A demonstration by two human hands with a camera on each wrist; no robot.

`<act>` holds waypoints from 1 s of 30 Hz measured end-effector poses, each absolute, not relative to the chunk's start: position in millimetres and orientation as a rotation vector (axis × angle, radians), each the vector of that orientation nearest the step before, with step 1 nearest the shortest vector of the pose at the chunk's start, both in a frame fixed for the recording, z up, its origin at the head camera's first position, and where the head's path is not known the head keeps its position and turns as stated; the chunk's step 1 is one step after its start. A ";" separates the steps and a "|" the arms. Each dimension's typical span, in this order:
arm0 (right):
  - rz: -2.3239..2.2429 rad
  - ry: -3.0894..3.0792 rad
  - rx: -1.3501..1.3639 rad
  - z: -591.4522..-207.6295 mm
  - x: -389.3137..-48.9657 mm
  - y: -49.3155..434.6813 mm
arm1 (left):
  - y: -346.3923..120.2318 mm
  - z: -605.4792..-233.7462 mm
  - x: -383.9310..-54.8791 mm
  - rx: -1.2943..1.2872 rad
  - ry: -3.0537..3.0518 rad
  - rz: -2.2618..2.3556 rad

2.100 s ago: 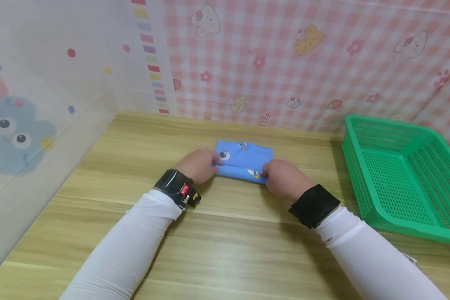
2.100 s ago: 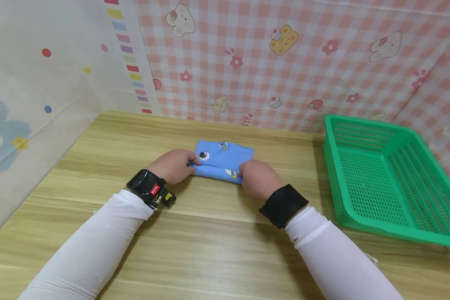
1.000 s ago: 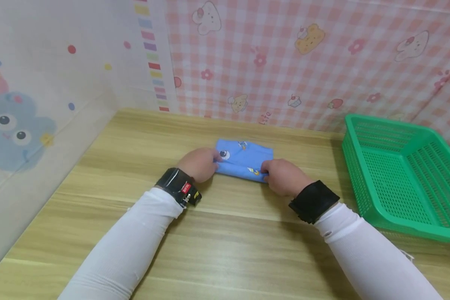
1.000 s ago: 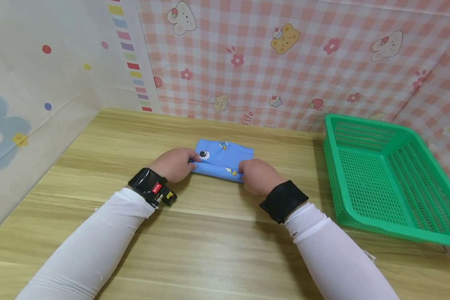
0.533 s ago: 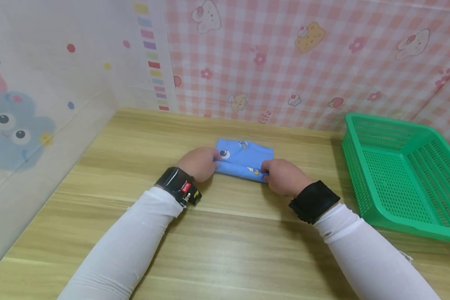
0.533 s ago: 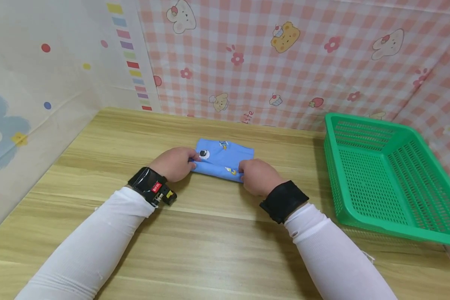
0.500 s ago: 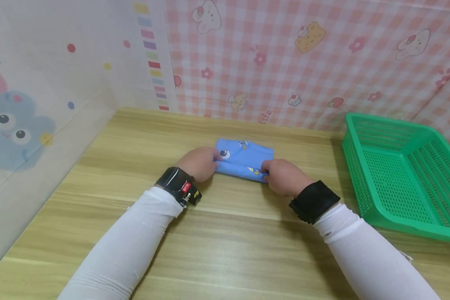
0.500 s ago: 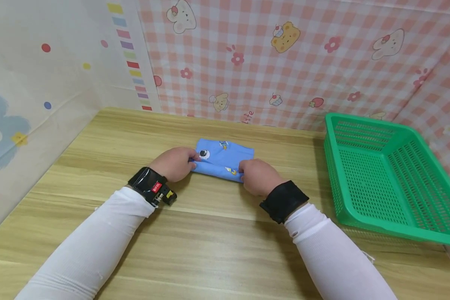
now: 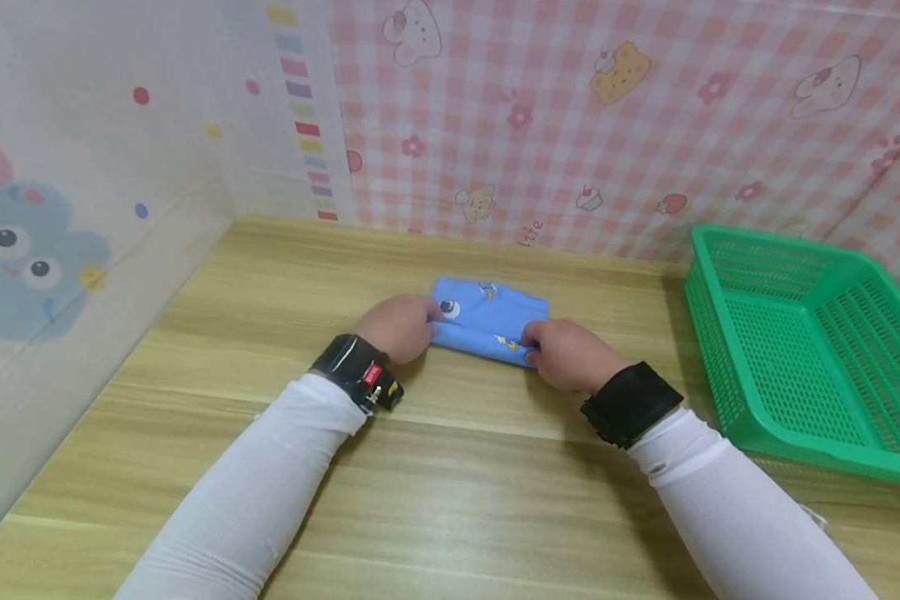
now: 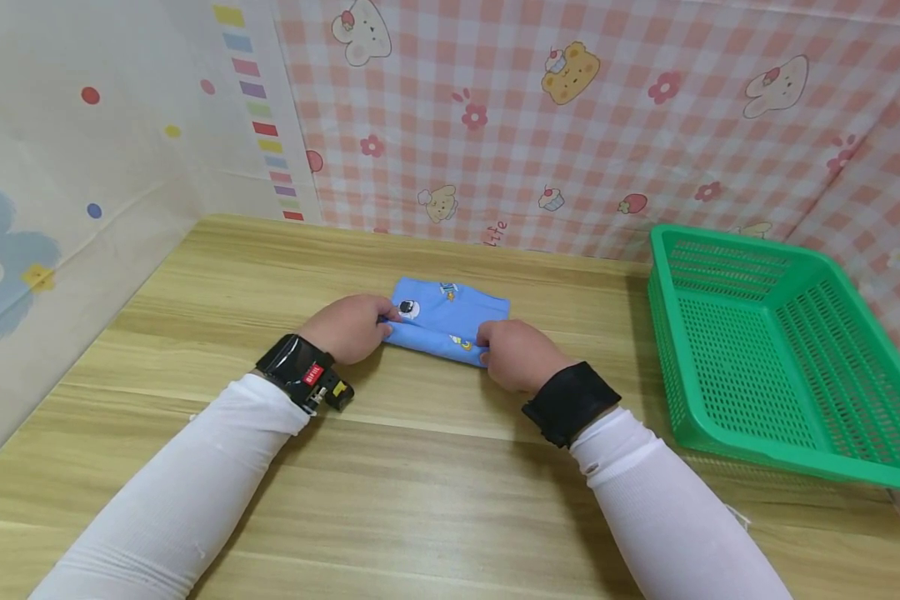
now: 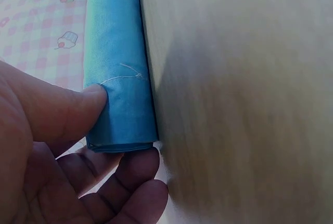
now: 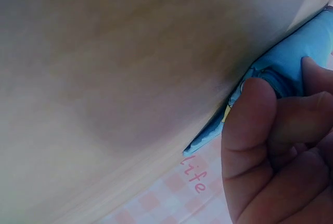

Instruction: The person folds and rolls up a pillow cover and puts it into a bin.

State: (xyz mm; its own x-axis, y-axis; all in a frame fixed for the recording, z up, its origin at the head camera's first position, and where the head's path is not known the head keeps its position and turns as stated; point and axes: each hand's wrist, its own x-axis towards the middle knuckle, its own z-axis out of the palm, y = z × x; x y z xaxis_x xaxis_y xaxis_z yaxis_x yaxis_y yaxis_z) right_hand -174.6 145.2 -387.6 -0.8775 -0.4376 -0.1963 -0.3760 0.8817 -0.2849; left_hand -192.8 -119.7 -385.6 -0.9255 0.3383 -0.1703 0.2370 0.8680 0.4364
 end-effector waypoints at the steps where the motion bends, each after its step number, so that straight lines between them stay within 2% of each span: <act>1: -0.353 2.794 -0.615 -387.9 -174.8 145.3 | -119.8 -386.0 -193.1 0.441 2.800 0.612; 30: -0.399 2.767 -0.586 -390.7 -175.2 148.6 | -123.3 -387.4 -195.2 0.534 2.848 0.616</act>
